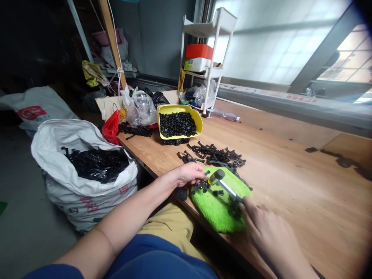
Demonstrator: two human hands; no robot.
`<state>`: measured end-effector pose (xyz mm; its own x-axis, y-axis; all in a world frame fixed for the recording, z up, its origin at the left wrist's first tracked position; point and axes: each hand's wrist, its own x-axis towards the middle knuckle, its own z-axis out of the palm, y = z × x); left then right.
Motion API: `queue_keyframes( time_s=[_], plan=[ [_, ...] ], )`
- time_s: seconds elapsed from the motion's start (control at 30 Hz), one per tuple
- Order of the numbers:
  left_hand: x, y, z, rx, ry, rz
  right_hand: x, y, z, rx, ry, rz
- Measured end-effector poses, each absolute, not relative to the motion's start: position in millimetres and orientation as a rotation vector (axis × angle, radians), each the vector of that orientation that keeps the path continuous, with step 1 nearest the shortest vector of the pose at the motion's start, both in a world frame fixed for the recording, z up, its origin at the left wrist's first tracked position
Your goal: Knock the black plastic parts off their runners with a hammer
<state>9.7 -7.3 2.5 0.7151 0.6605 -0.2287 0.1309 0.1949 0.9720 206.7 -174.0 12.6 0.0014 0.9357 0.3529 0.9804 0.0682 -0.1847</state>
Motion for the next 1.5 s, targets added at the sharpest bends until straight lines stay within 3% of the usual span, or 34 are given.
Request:
queue_keyframes(
  time_s=[0.53,1.13,1.5],
  plan=[
    [9.1,-4.3,-1.3,1.368,0.760,0.386,214.0,-167.3,3.6,-1.972,-2.049,-0.238],
    [-2.0,-0.7,-11.8,1.009,0.668,0.452,236.3,-188.4,-5.1,-1.735,-1.855,-0.001],
    [4.8,-3.9,-8.6,1.163,0.816,0.472,206.2,-166.0,9.1,-1.911,-1.907,-0.235]
  ],
)
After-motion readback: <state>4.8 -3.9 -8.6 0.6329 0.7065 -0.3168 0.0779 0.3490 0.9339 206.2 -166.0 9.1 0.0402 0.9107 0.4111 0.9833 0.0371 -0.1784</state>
